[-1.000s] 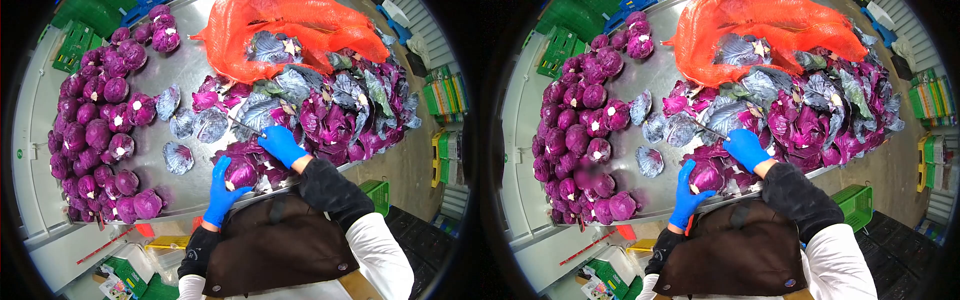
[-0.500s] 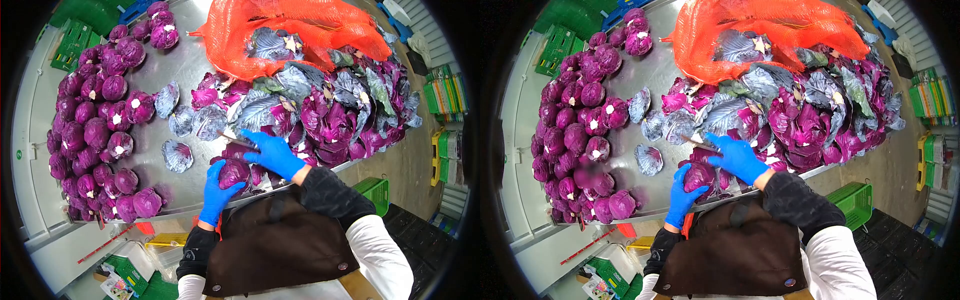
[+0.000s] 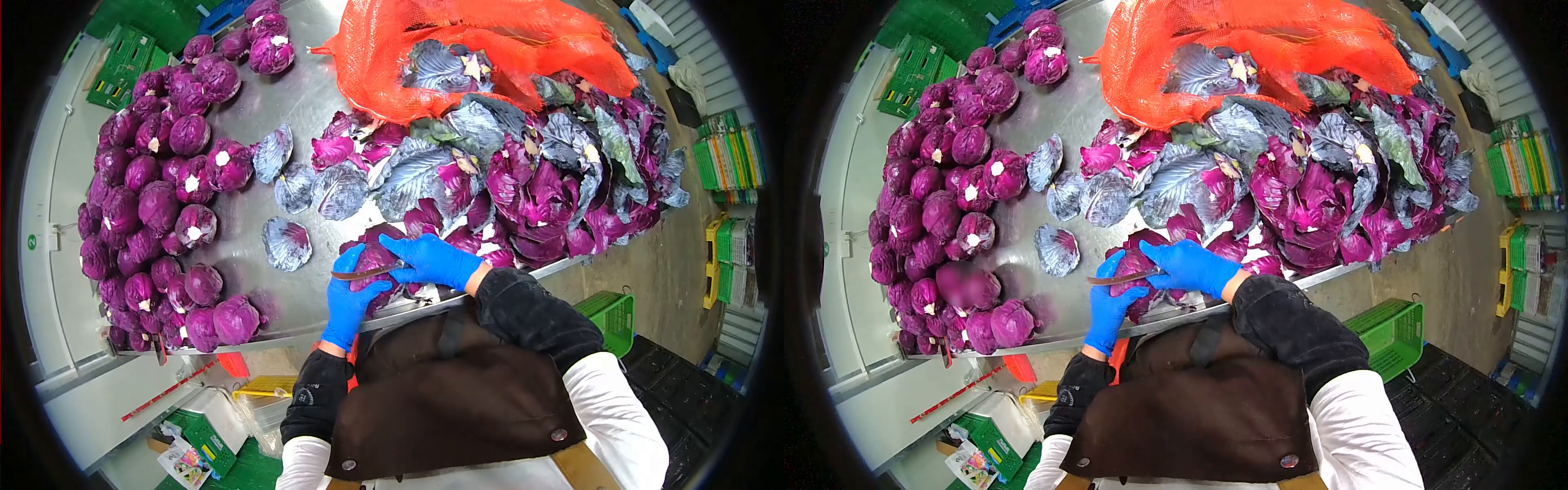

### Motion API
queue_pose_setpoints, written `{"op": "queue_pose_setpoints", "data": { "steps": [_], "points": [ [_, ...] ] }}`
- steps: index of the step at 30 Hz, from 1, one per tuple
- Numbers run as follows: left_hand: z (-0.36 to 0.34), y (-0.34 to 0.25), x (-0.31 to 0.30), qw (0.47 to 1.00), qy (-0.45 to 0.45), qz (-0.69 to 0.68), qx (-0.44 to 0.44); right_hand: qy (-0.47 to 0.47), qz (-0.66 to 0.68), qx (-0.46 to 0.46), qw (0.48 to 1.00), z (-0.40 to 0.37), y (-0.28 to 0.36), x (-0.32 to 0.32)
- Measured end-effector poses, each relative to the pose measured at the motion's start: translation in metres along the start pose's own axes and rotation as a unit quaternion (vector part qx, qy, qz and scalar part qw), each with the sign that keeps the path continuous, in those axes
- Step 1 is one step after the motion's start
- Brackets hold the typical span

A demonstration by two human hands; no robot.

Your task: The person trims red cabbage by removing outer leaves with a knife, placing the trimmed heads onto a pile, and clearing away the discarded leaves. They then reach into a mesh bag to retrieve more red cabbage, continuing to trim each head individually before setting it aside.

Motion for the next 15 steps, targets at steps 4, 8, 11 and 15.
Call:
{"op": "queue_pose_setpoints", "data": {
  "steps": [4,8,11,15],
  "points": [
    [0.002,0.008,-0.003,1.0,0.012,-0.017,-0.015,0.044,-0.027,0.005,0.999,0.009,-0.004,0.003],
    [-0.006,-0.004,-0.004,0.999,0.026,0.042,0.024,0.0,-0.03,0.054,0.998,0.001,-0.041,-0.004],
    [-0.011,-0.007,-0.004,0.994,0.027,0.091,0.048,-0.072,0.064,0.211,0.973,-0.018,-0.07,-0.014],
    [-0.009,-0.007,-0.003,0.999,0.015,0.05,0.001,-0.115,0.036,0.044,0.992,-0.008,0.029,-0.038]
  ]
}}
Point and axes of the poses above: each hand's wrist, its own z-axis towards the middle knuckle, its own x-axis out of the palm, y = z × x, the point moved 9 cm from there along z, towards the middle knuckle, and after that the axes turned 15 degrees about y, right-handed, at the moved point
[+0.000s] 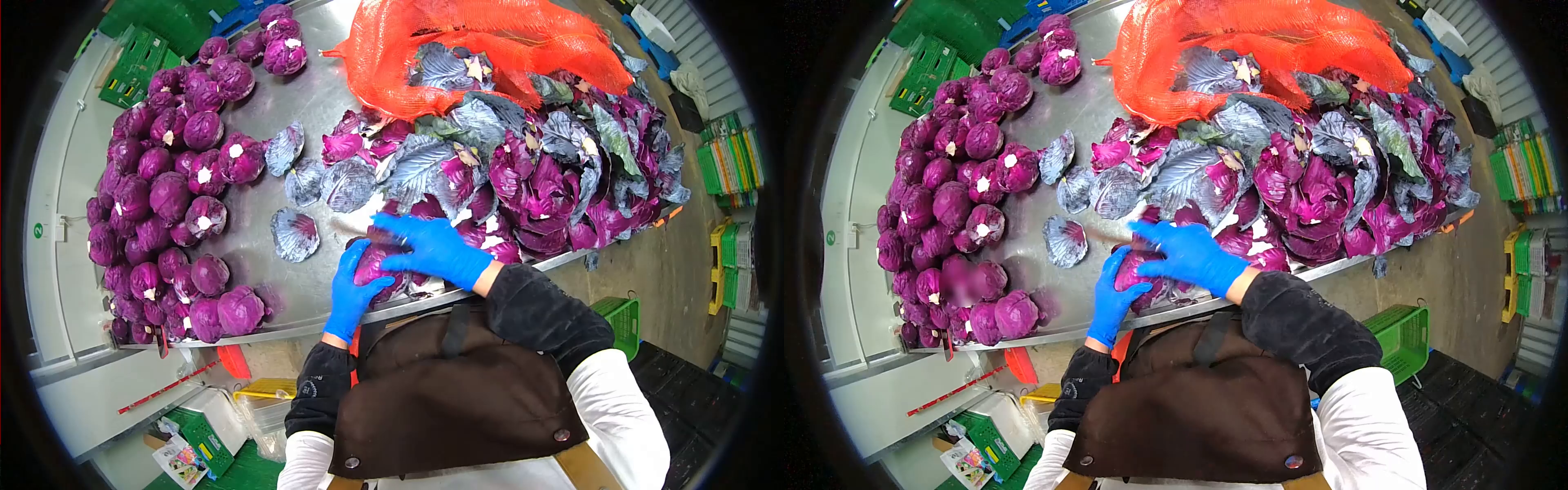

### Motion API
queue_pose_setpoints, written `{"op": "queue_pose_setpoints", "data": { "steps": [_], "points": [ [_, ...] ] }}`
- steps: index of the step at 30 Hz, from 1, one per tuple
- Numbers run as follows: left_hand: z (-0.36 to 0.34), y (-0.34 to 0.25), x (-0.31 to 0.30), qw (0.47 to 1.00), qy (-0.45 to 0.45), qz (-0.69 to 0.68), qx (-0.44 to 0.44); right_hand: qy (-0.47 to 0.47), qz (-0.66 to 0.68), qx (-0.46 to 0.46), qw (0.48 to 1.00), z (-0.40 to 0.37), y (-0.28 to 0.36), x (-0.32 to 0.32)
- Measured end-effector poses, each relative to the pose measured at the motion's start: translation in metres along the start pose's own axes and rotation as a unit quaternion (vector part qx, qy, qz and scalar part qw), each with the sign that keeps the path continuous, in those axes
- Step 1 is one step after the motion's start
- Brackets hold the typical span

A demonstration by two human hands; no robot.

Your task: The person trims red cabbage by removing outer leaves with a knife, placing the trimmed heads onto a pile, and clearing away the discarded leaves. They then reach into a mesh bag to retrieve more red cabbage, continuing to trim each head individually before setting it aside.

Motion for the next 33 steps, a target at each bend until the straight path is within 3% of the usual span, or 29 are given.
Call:
{"op": "queue_pose_setpoints", "data": {
  "steps": [1,3,5,7,9,15,16,17,19,21,23,24,25,27,29,30,31,33],
  "points": [
    [0.0,0.004,-0.002,1.0,0.002,0.002,0.002,0.071,-0.031,0.028,0.997,0.005,0.014,0.006],
    [0.0,0.013,0.0,0.999,0.027,0.014,0.03,0.06,0.009,0.006,0.998,0.018,-0.007,0.024],
    [-0.007,0.006,0.002,0.997,0.027,0.035,0.059,0.073,-0.093,0.044,0.992,0.024,-0.03,0.028],
    [-0.009,-0.002,0.003,0.994,0.025,0.053,0.091,0.084,-0.08,0.093,0.989,0.016,-0.036,0.017],
    [-0.008,0.007,0.001,0.999,-0.002,-0.009,0.049,0.085,0.061,0.122,0.987,0.001,-0.031,0.01],
    [0.008,0.006,0.014,0.996,0.071,-0.058,0.013,0.14,-0.084,0.055,0.985,0.011,0.009,0.022],
    [0.01,0.003,0.013,0.998,0.057,0.03,0.019,0.158,-0.107,0.049,0.98,0.013,0.012,0.024],
    [0.011,-0.002,0.012,0.992,0.043,0.117,0.025,0.155,-0.107,0.049,0.981,0.014,0.014,0.026],
    [0.013,-0.008,0.015,0.989,0.042,0.142,0.013,0.152,-0.188,0.061,0.968,0.014,0.013,0.033],
    [0.013,-0.006,0.015,0.985,0.041,0.166,-0.002,0.133,-0.186,0.056,0.972,0.011,0.008,0.031],
    [0.012,0.002,0.015,0.995,0.065,0.076,0.021,0.088,-0.115,0.063,0.987,0.007,-0.002,0.015],
    [0.008,-0.01,0.011,0.993,0.067,0.1,-0.002,0.119,-0.034,0.105,0.987,0.006,-0.021,0.014],
    [0.005,-0.016,0.007,0.993,0.067,0.102,-0.001,0.117,-0.034,0.104,0.987,0.005,-0.034,0.009],
    [-0.003,-0.034,0.001,0.994,0.065,0.04,0.073,0.1,0.089,0.153,0.979,-0.01,-0.072,0.001],
    [-0.006,-0.043,-0.01,0.997,0.052,0.004,0.064,0.018,-0.034,0.254,0.966,-0.029,-0.098,-0.026],
    [-0.007,-0.051,-0.018,0.995,0.045,-0.033,0.086,-0.024,-0.013,0.294,0.955,-0.043,-0.082,-0.058],
    [-0.005,-0.056,-0.025,0.991,0.039,-0.069,0.109,0.024,-0.057,0.383,0.922,-0.049,-0.098,-0.067],
    [0.002,-0.056,-0.031,0.988,0.075,-0.069,0.12,-0.035,-0.006,0.253,0.967,-0.04,-0.055,-0.084]
  ]
}}
Point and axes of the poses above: each hand's wrist, its own z-axis towards the middle knuckle, its own x-axis out of the palm, y = z × x, the point moved 9 cm from there along z, towards the middle knuckle, and after that the axes turned 15 degrees about y, right-handed, at the moved point
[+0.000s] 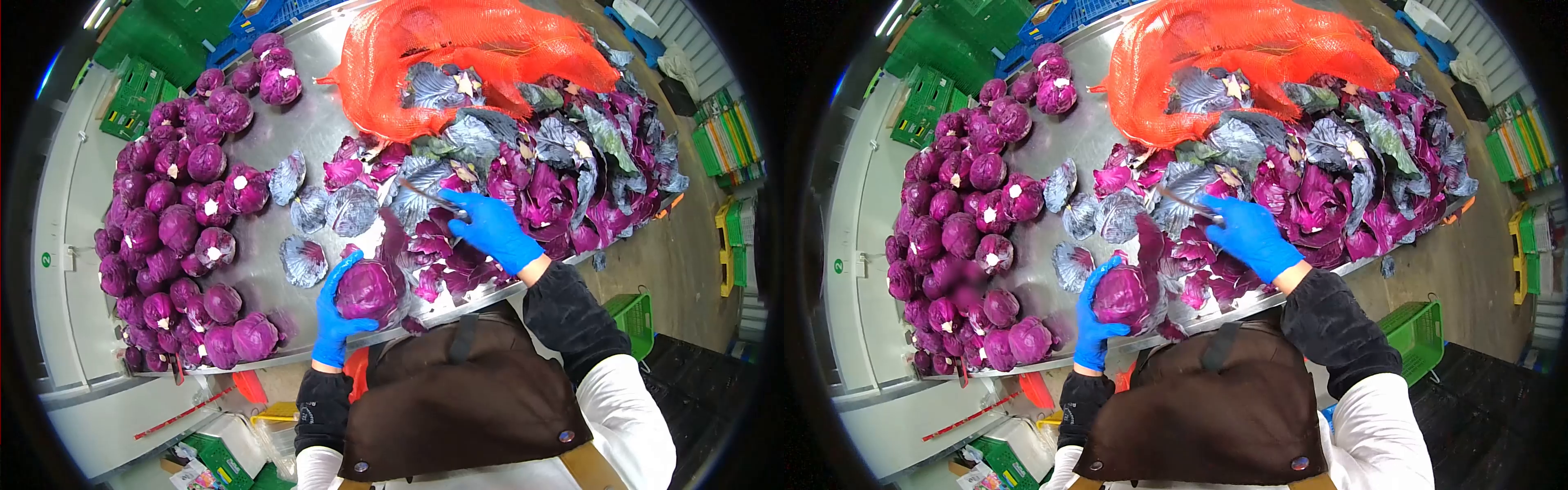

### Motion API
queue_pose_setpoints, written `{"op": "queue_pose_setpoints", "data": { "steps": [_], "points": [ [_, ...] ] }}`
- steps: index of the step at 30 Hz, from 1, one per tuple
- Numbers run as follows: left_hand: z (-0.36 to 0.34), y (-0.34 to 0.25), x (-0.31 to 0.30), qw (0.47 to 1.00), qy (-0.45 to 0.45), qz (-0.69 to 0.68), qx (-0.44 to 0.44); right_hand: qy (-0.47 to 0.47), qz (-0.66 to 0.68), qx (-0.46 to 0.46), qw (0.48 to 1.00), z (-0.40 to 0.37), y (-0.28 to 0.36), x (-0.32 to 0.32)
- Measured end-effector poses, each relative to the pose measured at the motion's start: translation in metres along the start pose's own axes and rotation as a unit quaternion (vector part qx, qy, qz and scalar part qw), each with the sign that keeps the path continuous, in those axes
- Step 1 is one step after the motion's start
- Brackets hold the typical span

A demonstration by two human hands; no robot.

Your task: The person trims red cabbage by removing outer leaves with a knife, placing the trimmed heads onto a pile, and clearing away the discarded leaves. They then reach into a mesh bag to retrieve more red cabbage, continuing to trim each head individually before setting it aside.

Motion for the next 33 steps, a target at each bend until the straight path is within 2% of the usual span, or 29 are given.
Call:
{"op": "queue_pose_setpoints", "data": {
  "steps": [1,2,3,4,5,6,7,8,9,10,11,12,13,14,16,18,19,20,21,22,23,24,25,26,28,30,32,33],
  "points": [
    [0.007,0.0,0.003,0.992,0.022,-0.126,0.005,-0.018,0.074,-0.139,0.987,-0.001,0.037,-0.003],
    [0.015,-0.003,0.009,0.967,0.043,-0.251,0.008,-0.037,0.145,-0.275,0.95,-0.005,0.07,-0.008],
    [0.022,-0.013,0.018,0.958,0.062,-0.28,-0.009,-0.041,0.147,-0.274,0.95,-0.002,0.08,-0.01],
    [0.028,-0.019,0.025,0.958,0.066,-0.278,-0.012,0.114,0.221,-0.294,0.923,0.005,0.095,0.011],
    [0.031,-0.013,0.028,0.935,0.015,-0.352,-0.04,0.268,0.287,-0.306,0.867,0.001,0.106,0.032],
    [0.032,-0.005,0.027,0.903,-0.036,-0.423,-0.066,0.266,0.288,-0.306,0.868,0.004,0.102,0.035],
    [0.034,-0.017,0.039,0.882,0.049,-0.468,-0.011,0.28,0.243,-0.308,0.876,0.008,0.096,0.046],
    [0.034,-0.017,0.04,0.882,0.048,-0.47,-0.011,0.296,0.197,-0.309,0.882,0.008,0.093,0.056],
    [0.035,-0.019,0.043,0.877,0.061,-0.476,-0.008,0.289,0.164,-0.27,0.904,0.007,0.087,0.056],
    [0.036,-0.021,0.047,0.873,0.072,-0.483,-0.004,0.292,0.163,-0.269,0.903,0.002,0.086,0.055],
    [0.034,-0.013,0.046,0.865,0.032,-0.5,-0.031,0.295,0.194,-0.254,0.9,-0.002,0.082,0.053],
    [0.032,-0.006,0.046,0.864,0.03,-0.501,-0.032,0.298,0.225,-0.24,0.896,-0.003,0.076,0.052],
    [0.031,0.002,0.043,0.865,0.033,-0.501,-0.01,0.276,0.244,-0.282,0.886,0.0,0.072,0.052],
    [0.03,0.007,0.04,0.865,0.035,-0.501,0.013,0.279,0.245,-0.282,0.884,-0.005,0.06,0.051],
    [0.024,0.013,0.026,0.883,0.016,-0.469,0.03,0.353,0.352,-0.142,0.855,-0.015,0.04,0.046],
    [-0.002,0.062,0.001,0.887,-0.125,-0.439,-0.066,0.337,0.374,-0.124,0.855,-0.019,0.019,0.033],
    [-0.011,0.078,-0.01,0.876,-0.202,-0.433,-0.074,0.317,0.399,-0.105,0.854,-0.02,0.007,0.025],
    [-0.014,0.084,-0.015,0.875,-0.204,-0.432,-0.072,0.289,0.398,-0.065,0.868,-0.02,-0.007,0.008],
    [-0.016,0.084,-0.023,0.879,-0.224,-0.414,-0.074,0.181,0.298,-0.074,0.934,-0.005,-0.02,-0.011],
    [-0.018,0.083,-0.027,0.882,-0.242,-0.396,-0.076,0.068,0.192,-0.081,0.976,0.002,-0.026,-0.028],
    [-0.014,0.078,-0.025,0.888,-0.221,-0.396,-0.074,0.069,0.192,-0.08,0.976,0.003,-0.029,-0.024],
    [-0.01,0.069,-0.023,0.888,-0.221,-0.396,-0.075,0.037,0.135,-0.118,0.983,-0.001,0.006,-0.034],
    [0.001,0.056,-0.013,0.898,-0.184,-0.39,-0.085,0.005,0.078,-0.156,0.985,-0.002,0.036,-0.037],
    [0.011,0.045,-0.003,0.907,-0.146,-0.383,-0.095,0.011,0.053,-0.294,0.954,-0.003,0.069,-0.021],
    [0.024,0.036,0.002,0.921,-0.138,-0.357,-0.077,0.122,0.079,-0.319,0.937,-0.01,0.109,0.012],
    [0.015,0.071,0.003,0.879,-0.217,-0.396,-0.156,0.191,-0.001,-0.26,0.946,-0.005,0.113,0.031],
    [0.018,0.079,0.004,0.873,-0.199,-0.419,-0.151,0.188,-0.016,-0.273,0.943,0.003,0.105,0.034],
    [0.024,0.065,0.007,0.91,-0.162,-0.35,-0.152,0.187,-0.028,-0.287,0.939,0.006,0.101,0.039]
  ]
}}
Point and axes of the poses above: each hand's wrist, its own z-axis towards the middle knuckle, its own x-axis out of the palm, y = z × x, the point moved 9 cm from there along z, towards the middle knuckle, and after that the axes turned 15 degrees about y, right-handed, at the moved point
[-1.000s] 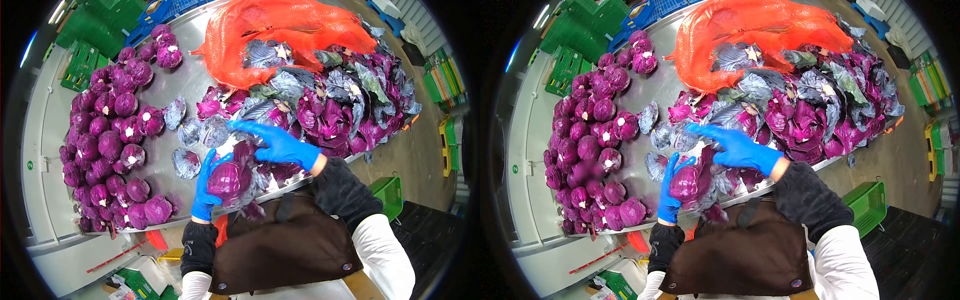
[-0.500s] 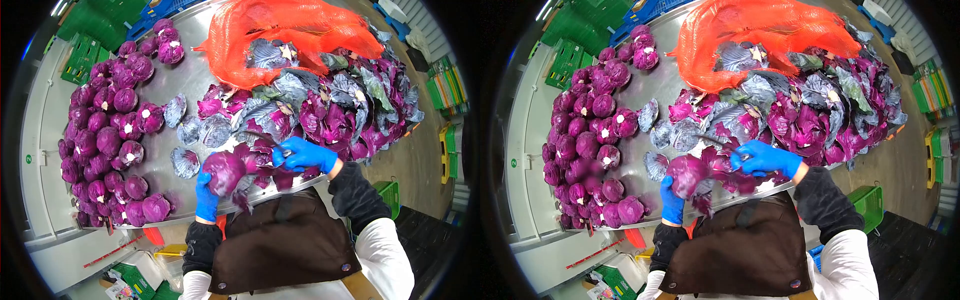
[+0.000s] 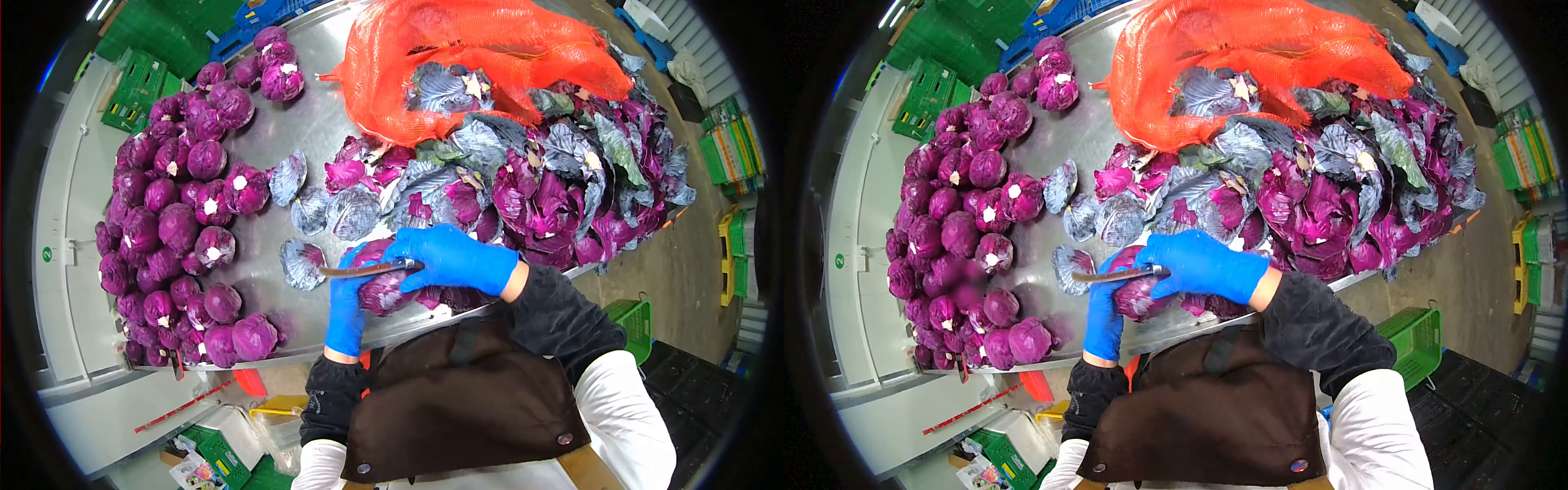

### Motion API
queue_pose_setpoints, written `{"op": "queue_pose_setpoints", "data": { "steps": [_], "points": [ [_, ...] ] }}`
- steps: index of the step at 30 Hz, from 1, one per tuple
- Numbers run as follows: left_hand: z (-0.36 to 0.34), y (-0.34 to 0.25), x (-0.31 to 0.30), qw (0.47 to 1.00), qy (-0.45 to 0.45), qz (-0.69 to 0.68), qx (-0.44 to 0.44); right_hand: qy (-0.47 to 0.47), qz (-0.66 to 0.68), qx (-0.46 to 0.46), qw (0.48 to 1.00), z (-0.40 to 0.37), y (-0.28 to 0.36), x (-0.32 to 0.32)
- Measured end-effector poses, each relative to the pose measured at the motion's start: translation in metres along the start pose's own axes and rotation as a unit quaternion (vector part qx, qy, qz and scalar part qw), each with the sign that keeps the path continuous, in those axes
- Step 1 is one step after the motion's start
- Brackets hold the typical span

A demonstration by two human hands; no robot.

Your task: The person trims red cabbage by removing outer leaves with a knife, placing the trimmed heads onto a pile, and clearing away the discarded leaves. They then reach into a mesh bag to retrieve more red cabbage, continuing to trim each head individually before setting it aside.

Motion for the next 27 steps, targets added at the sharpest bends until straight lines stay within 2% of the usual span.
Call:
{"op": "queue_pose_setpoints", "data": {
  "steps": [1,3,5,7,9,10,11,12,13,14,15,17,19,20,21,23,24,25,27],
  "points": [
    [0.0,-0.006,0.011,0.996,0.028,0.082,0.004,0.002,0.001,0.0,1.0,0.001,-0.008,0.002],
    [-0.003,0.002,0.01,0.997,0.006,0.072,-0.02,0.01,0.172,-0.038,0.984,0.003,-0.024,0.008],
    [-0.001,0.021,0.01,0.997,0.006,-0.044,-0.063,-0.007,0.193,-0.03,0.981,-0.001,-0.032,0.009],
    [0.002,0.031,0.007,0.997,0.03,-0.023,-0.06,0.017,0.18,0.014,0.983,-0.004,-0.041,0.014],
    [-0.002,0.048,-0.004,0.991,-0.013,-0.081,-0.109,0.021,0.222,-0.011,0.975,-0.017,-0.038,0.009],
    [-0.003,0.043,-0.001,0.991,-0.016,-0.083,-0.107,0.025,0.261,-0.034,0.964,-0.024,-0.036,0.005],
    [-0.006,0.041,0.003,0.978,-0.035,-0.17,-0.113,0.029,0.259,-0.036,0.965,-0.032,-0.038,0.002],
    [-0.007,0.042,0.005,0.959,-0.052,-0.253,-0.119,0.014,0.274,0.016,0.962,-0.041,-0.051,0.0],
    [-0.005,0.047,-0.002,0.959,-0.052,-0.253,-0.12,-0.003,0.288,0.069,0.955,-0.048,-0.062,0.0],
    [0.002,0.05,-0.021,0.973,-0.066,-0.203,-0.085,0.025,-0.019,0.165,0.986,-0.047,-0.068,-0.005],
    [0.008,0.046,-0.031,0.984,-0.078,-0.152,-0.049,0.023,-0.021,0.165,0.986,-0.043,-0.063,-0.005],
    [0.007,0.035,-0.02,0.991,-0.075,-0.106,-0.038,-0.11,0.022,0.035,0.993,-0.033,-0.014,-0.018],
    [0.02,0.034,0.003,0.991,0.064,-0.094,-0.066,-0.028,0.047,0.031,0.998,-0.01,0.009,0.002],
    [0.017,0.037,-0.003,0.993,-0.002,-0.105,-0.062,-0.048,-0.007,0.027,0.998,-0.006,0.009,0.011],
    [0.021,0.047,-0.012,0.993,0.001,-0.105,-0.062,-0.049,-0.008,0.028,0.998,-0.005,0.002,0.013],
    [0.029,0.075,-0.046,0.992,-0.038,-0.112,-0.053,0.07,-0.07,0.032,0.995,0.002,-0.008,0.034],
    [0.02,0.064,-0.038,0.991,-0.073,-0.106,-0.042,0.058,-0.079,-0.032,0.995,-0.005,-0.006,0.032],
    [0.014,0.053,-0.032,0.991,-0.073,-0.107,-0.041,0.059,-0.081,-0.032,0.995,-0.014,-0.011,0.024],
    [0.002,0.041,-0.007,0.968,0.007,-0.245,-0.064,0.013,-0.035,0.158,0.987,-0.04,-0.056,-0.005]
  ]
}}
Point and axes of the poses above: each hand's wrist, its own z-axis towards the middle knuckle, its own x-axis out of the palm, y = z × x, the point moved 9 cm from there along z, towards the middle knuckle, and after that the axes turned 15 degrees about y, right-handed, at the moved point
